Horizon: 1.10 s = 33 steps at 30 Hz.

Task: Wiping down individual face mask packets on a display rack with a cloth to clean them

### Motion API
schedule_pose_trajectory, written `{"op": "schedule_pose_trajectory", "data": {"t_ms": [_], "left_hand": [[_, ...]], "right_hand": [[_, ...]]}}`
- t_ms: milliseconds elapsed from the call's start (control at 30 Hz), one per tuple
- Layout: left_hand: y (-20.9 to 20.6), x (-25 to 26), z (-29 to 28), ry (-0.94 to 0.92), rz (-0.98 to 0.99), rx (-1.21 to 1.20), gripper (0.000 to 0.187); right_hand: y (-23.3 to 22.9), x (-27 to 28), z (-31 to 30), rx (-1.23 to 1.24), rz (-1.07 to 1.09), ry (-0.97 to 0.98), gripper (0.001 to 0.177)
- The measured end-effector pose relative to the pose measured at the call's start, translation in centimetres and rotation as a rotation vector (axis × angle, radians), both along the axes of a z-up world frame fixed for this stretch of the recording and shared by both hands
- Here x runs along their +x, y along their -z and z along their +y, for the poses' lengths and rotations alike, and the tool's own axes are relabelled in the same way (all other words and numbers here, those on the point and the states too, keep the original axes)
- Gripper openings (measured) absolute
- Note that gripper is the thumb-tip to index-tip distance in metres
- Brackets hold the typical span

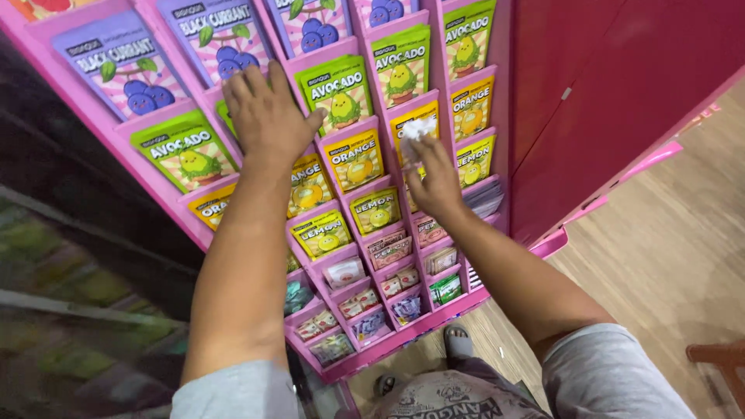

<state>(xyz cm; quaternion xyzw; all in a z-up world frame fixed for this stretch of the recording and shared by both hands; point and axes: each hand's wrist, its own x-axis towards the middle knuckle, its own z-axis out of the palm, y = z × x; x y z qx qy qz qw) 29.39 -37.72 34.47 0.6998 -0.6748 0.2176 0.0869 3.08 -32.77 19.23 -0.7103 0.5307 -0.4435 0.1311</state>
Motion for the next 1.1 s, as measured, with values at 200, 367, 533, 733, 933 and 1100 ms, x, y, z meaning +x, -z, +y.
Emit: {"op": "schedule_pose_trajectory", "data": {"t_ms": [200, 367, 533, 733, 933, 1100], "left_hand": [[0.7, -0.3, -0.2, -0.031, -0.121, -0.133, 0.101], [1.6, -0.5, -0.7, -0.053, -0.085, -0.096, 0.11], [2.7, 1.3, -0.5, 0.049, -0.043, -0.137, 0.115], [2.8, 1.9, -0.5, 0.074, -0.031, -0.08, 0.129], [3.0, 1.7, -0.5, 0.096, -0.009, -0.182, 0.127], [4.2, 2.4, -0.9, 0.187, 0.009, -0.274, 0.109]], "right_hand": [[0.2, 1.3, -2.9, -0.324, 0.168, -0.102, 0.049], [-3.5, 5.0, -5.9, -0.546, 0.29, -0.219, 0.052], [-8.5, 8.4, -9.5, -0.643, 0.269, -0.45, 0.051], [-17.8, 12.9, -14.8, -0.731, 0.446, -0.472, 0.06], [-19.6, 13.4, -15.0, -0.788, 0.539, -0.536, 0.056], [-14.2, 11.4, -12.3, -0.823, 0.519, -0.626, 0.051]]}}
